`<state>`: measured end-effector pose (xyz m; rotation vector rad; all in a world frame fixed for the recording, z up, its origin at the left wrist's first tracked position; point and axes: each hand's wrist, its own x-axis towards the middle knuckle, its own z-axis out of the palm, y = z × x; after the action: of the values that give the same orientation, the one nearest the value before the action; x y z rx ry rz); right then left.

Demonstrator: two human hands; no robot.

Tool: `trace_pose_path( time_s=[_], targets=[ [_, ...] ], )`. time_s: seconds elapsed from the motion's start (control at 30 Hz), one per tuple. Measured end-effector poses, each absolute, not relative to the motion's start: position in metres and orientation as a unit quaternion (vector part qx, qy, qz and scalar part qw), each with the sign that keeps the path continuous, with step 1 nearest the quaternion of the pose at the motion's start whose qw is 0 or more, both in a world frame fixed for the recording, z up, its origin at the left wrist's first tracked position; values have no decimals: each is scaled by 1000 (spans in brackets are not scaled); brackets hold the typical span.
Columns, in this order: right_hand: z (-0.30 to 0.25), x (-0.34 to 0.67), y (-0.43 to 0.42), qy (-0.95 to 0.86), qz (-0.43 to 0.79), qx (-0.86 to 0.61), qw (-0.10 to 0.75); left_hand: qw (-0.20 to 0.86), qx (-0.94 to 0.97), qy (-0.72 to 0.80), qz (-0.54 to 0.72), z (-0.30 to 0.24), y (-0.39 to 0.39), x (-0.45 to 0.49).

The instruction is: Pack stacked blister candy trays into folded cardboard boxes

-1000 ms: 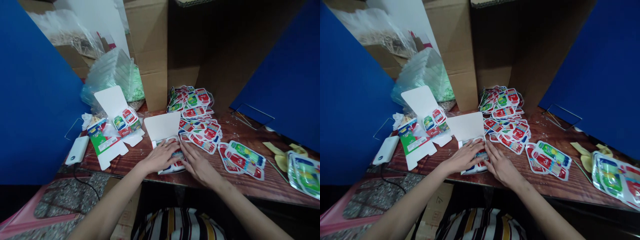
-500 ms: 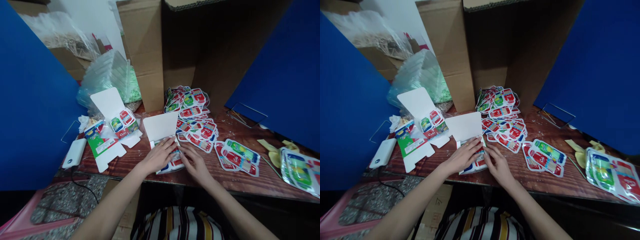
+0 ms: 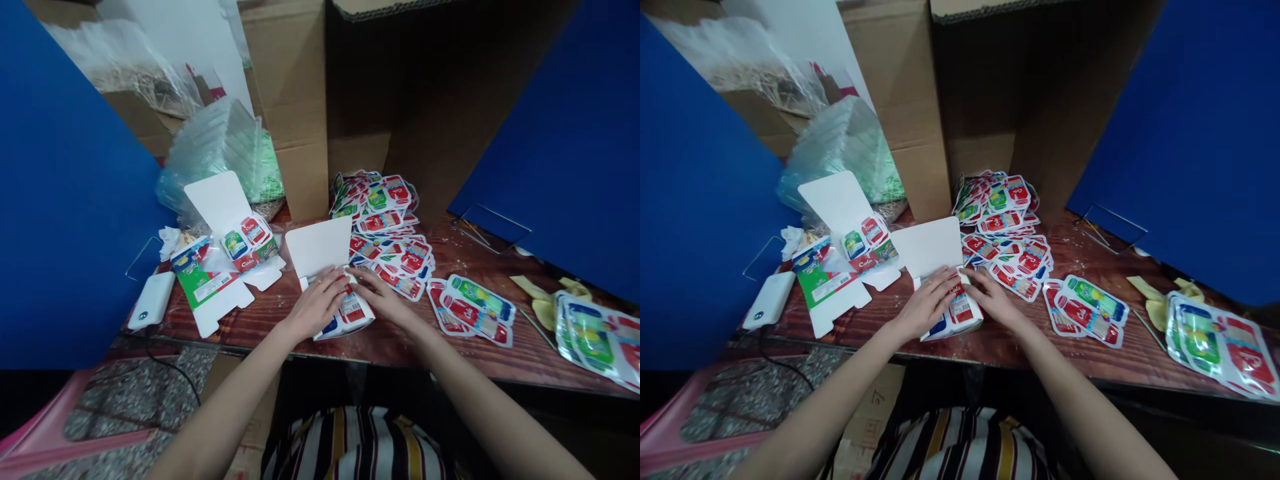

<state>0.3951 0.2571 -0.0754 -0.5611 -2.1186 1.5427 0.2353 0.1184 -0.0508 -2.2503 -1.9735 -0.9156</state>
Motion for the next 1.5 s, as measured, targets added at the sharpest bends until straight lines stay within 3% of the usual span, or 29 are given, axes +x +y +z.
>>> trace_pose_path(
  time_s=[0.1, 0.17, 0.23, 0.4, 0.57, 0.67, 0.8, 1.0, 1.17, 1.27, 1.4, 1.5],
  targets=[
    [-74, 394, 263, -815, 491, -199, 234, 139, -583, -675, -430, -60, 109, 239],
    [-77, 399, 259, -822, 481, -202, 229, 165, -463, -714, -499, -68, 104, 240],
    [-83, 405, 253, -790, 524, -215, 234, 75, -387, -733, -555, -76, 102, 238],
    [-89, 408, 243, -692, 631, -235, 261, -264, -354, -649, -619, -82, 105, 222],
    [-71, 398, 264, -675, 676, -224, 193, -363, -348, -611, -611, -73, 110, 201],
    [-63, 390, 277, -667, 696, -199, 176, -372, -364, -596, -611, -71, 112, 194],
    [-67, 388, 281, -694, 659, -186, 221, -377, -382, -582, -611, -72, 111, 194],
    [-70, 399, 286, -831, 494, -104, 234, -277, -451, -613, -587, -81, 105, 197],
    [-51, 404, 287, -935, 300, -30, 185, -131, -595, -642, -465, -74, 97, 190],
    [-41, 403, 282, -961, 240, -31, 138, -149, -660, -603, -423, -64, 90, 186],
    [-43, 404, 276, -957, 256, -47, 128, -218, -661, -581, -422, -58, 82, 189],
    [-48, 410, 274, -950, 286, -38, 121, -192, -642, -601, -436, -60, 76, 195]
  ],
)
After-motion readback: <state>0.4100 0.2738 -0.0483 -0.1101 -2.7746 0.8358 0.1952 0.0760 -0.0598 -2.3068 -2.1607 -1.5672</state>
